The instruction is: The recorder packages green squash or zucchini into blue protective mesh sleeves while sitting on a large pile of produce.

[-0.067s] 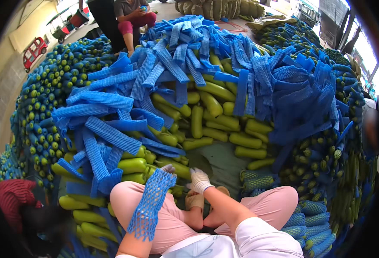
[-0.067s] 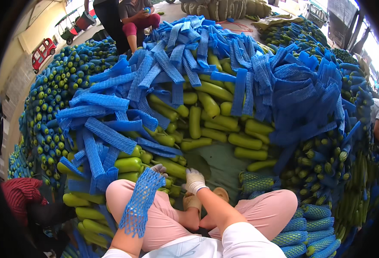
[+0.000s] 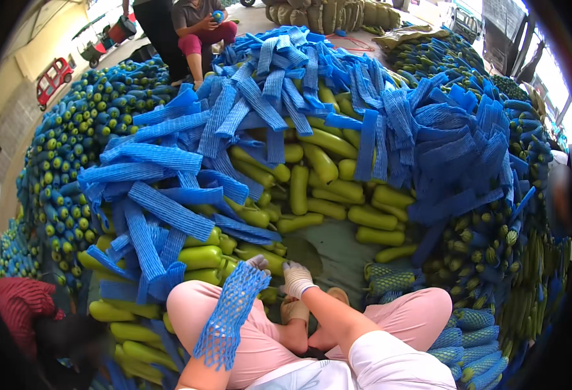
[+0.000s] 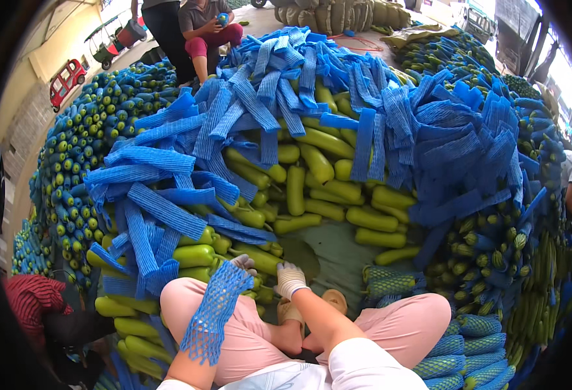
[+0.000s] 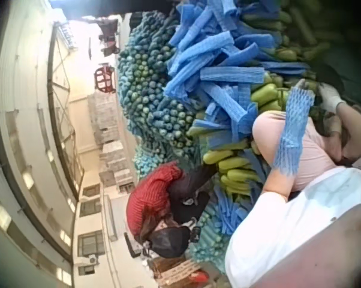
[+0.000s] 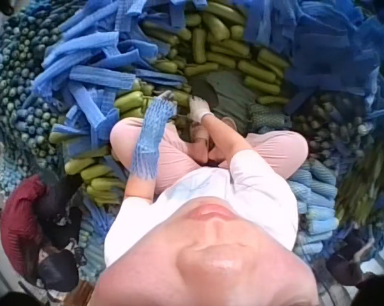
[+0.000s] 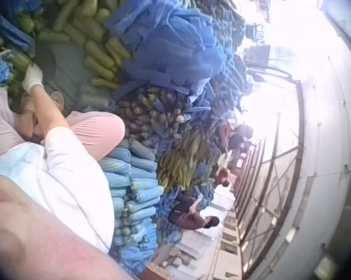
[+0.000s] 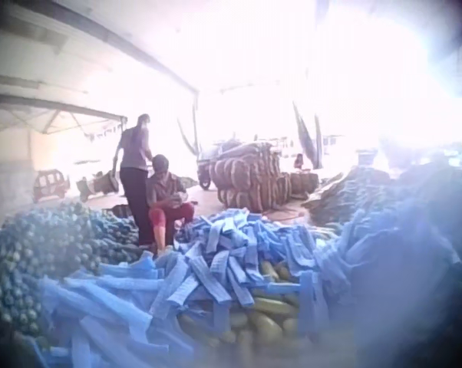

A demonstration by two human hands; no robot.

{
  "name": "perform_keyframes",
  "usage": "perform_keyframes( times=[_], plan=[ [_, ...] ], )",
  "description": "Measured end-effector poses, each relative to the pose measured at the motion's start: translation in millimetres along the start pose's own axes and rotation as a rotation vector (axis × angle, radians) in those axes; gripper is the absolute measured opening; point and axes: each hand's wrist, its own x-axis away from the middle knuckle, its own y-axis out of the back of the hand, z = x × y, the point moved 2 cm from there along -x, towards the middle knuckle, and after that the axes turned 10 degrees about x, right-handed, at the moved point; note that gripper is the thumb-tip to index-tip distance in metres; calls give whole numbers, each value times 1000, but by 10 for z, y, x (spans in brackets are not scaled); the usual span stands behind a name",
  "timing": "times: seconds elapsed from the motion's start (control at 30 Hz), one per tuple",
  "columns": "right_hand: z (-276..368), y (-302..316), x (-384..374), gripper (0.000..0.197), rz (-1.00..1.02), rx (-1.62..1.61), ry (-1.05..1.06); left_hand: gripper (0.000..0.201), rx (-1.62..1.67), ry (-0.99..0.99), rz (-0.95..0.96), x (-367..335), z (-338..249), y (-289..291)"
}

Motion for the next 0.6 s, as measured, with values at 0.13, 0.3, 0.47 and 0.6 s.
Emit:
perform_keyframes(
  times=[0.13,0.3,0.47,0.6],
  plan=[
    [85,-48,-330,74,-28,-37,-46,48,391,145,-46,20,-7,-113],
    [166,-97,-482,74,49,-73,-14,54,16,209,-212,164,-59,-295],
    [-311,161,-307,64,283,-244,61,59,-22,282,-324,-51,-10,-237],
    [-856,704,141,66,280,-419,49,61,-212,85,-291,-41,-154,-426]
  ],
)
